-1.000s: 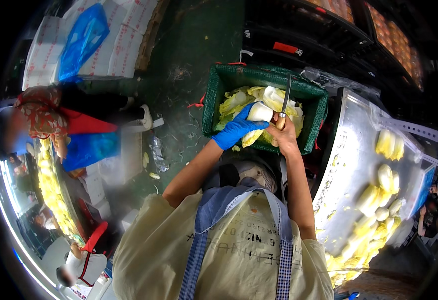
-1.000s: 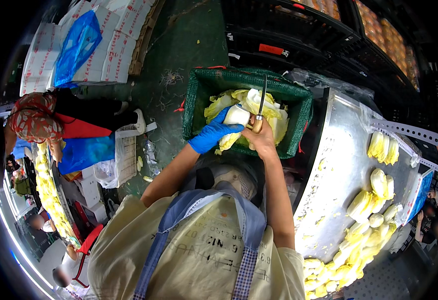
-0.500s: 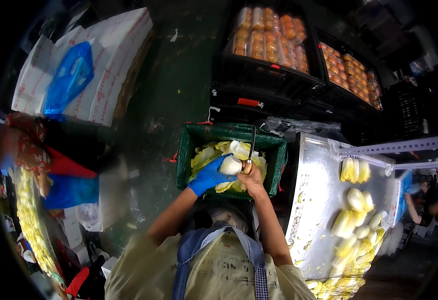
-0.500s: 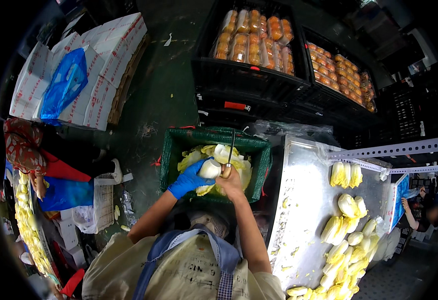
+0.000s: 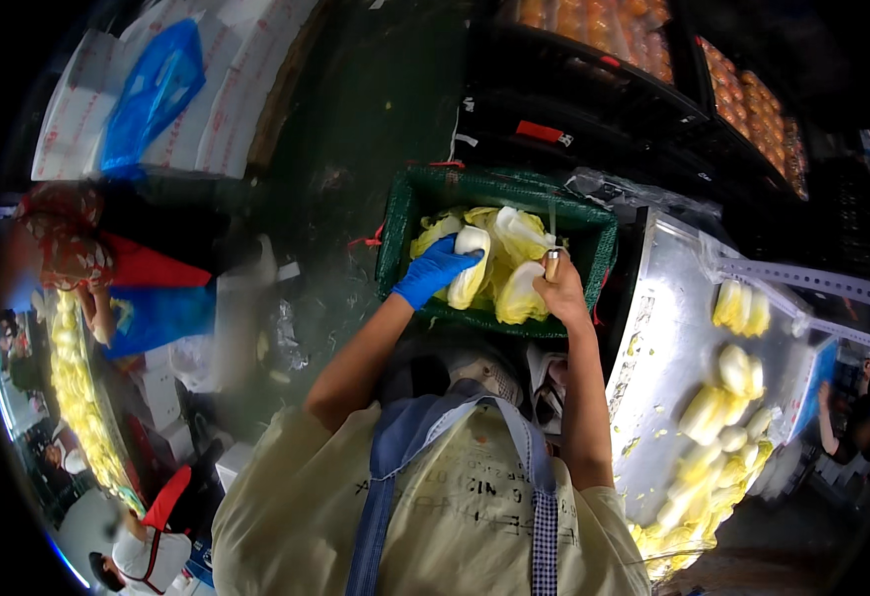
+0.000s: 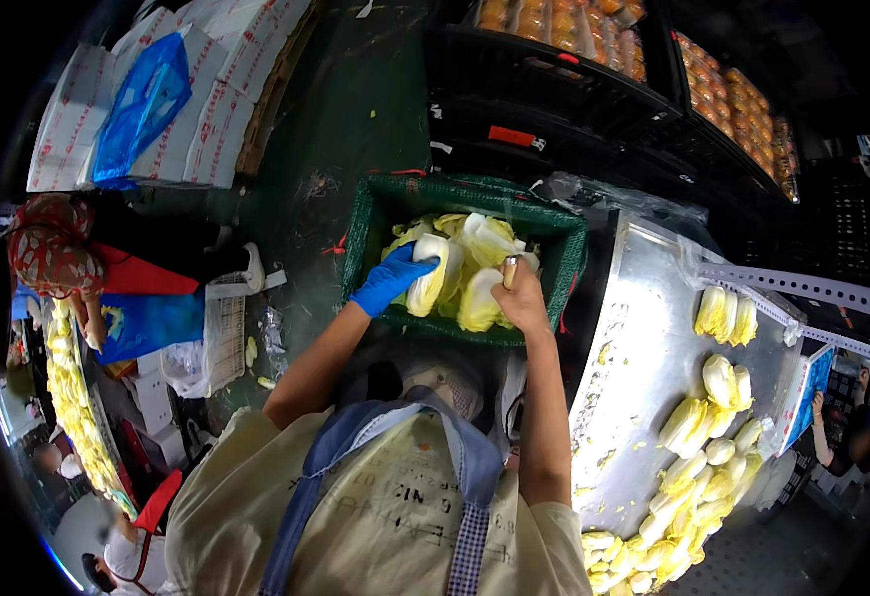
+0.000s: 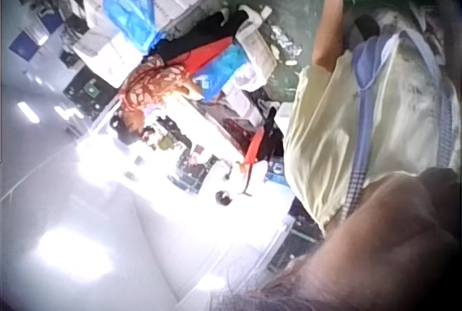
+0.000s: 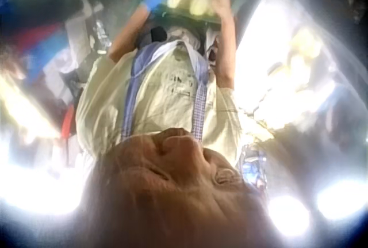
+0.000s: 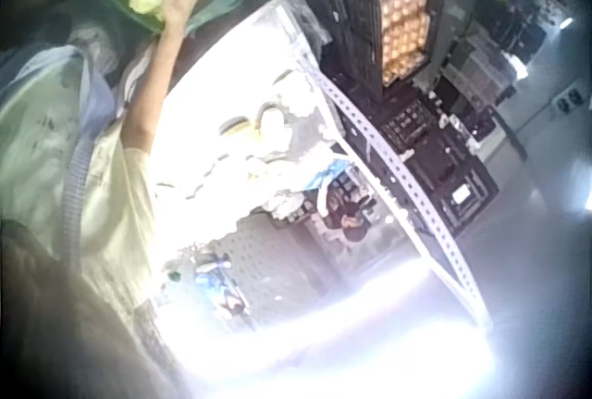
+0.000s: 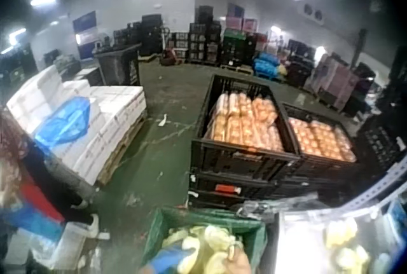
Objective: The person holds heads of cabbage and trims the bottom stems with a knife before placing the cabbages into a green crate.
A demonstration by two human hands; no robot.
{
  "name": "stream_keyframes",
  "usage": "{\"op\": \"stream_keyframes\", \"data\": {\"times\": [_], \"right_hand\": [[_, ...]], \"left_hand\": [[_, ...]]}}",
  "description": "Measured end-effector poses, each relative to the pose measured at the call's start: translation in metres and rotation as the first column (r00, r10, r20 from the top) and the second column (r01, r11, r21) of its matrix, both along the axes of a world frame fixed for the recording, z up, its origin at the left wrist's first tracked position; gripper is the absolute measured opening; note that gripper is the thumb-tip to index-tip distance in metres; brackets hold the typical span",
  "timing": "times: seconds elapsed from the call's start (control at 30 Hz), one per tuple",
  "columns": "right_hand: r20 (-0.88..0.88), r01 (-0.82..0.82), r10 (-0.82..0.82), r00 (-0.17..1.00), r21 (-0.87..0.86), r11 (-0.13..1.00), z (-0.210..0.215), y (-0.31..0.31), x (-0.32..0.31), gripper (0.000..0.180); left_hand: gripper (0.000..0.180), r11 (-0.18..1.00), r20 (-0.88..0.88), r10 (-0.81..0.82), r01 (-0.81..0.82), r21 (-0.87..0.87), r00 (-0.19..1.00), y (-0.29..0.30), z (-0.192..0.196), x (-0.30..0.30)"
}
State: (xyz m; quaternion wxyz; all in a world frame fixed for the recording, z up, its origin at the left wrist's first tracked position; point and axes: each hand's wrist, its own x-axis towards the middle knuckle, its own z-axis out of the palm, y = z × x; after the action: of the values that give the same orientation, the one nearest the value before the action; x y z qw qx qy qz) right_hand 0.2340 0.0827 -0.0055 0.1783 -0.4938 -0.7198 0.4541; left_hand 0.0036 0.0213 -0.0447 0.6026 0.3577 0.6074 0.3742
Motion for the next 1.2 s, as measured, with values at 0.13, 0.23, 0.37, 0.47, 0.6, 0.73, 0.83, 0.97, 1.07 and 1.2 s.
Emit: {"op": "stream_keyframes", "data": {"times": [0.13, 0.23, 0.37, 0.47, 0.6, 0.73, 0.83, 0.97, 1.07, 1.2], "right_hand": [[0.307, -0.058, 0.032, 0.951, 0.079, 0.995, -0.02, -0.001, -0.002, 0.034], [0.511, -0.129, 0.031, 0.859, 0.158, 0.979, -0.026, 0.008, -0.004, 0.039], [0.549, -0.214, 0.069, 0.833, 0.204, 0.955, 0.002, 0.028, -0.01, 0.04], [0.372, -0.311, 0.192, 0.908, 0.292, 0.904, 0.044, 0.031, -0.001, 0.036], [0.458, -0.374, 0.267, 0.848, 0.162, 0.913, 0.06, 0.018, 0.019, 0.026], [0.789, -0.352, 0.103, 0.606, 0.149, 0.924, 0.023, 0.023, 0.022, 0.016], [0.879, -0.383, 0.151, 0.453, 0.039, 0.923, -0.023, 0.039, 0.004, 0.018], [0.855, -0.218, 0.279, 0.437, -0.2, 0.955, -0.105, 0.042, -0.033, 0.025], [0.809, -0.273, 0.423, 0.407, -0.334, 0.902, -0.146, 0.043, -0.043, 0.029], [0.711, -0.377, 0.488, 0.507, -0.326, 0.867, -0.163, 0.016, -0.063, 0.029]], "left_hand": [[0.057, 0.983, -0.349, -0.099, 0.036, -0.182, 0.932, -0.018, -0.024, -0.001], [0.07, 0.982, -0.36, -0.136, 0.077, -0.173, 0.923, -0.033, -0.025, -0.002], [0.082, 0.85, -0.419, -0.488, 0.307, -0.428, 0.766, -0.049, -0.028, -0.003], [0.086, 0.792, -0.346, -0.564, 0.371, -0.486, 0.75, -0.054, -0.026, -0.006], [0.086, 0.785, -0.311, -0.55, 0.353, -0.509, 0.775, -0.051, -0.006, -0.002], [0.087, 0.794, -0.363, -0.575, 0.393, -0.463, 0.734, -0.056, -0.008, 0.001], [0.088, 0.755, -0.312, -0.624, 0.448, -0.48, 0.717, -0.055, 0.005, 0.003], [0.087, 0.742, -0.317, -0.653, 0.497, -0.449, 0.688, -0.059, 0.01, 0.001], [0.085, 0.756, -0.346, -0.635, 0.464, -0.461, 0.691, -0.064, -0.012, 0.007], [0.083, 0.78, -0.331, -0.593, 0.42, -0.464, 0.734, -0.058, 0.013, -0.005]]}}
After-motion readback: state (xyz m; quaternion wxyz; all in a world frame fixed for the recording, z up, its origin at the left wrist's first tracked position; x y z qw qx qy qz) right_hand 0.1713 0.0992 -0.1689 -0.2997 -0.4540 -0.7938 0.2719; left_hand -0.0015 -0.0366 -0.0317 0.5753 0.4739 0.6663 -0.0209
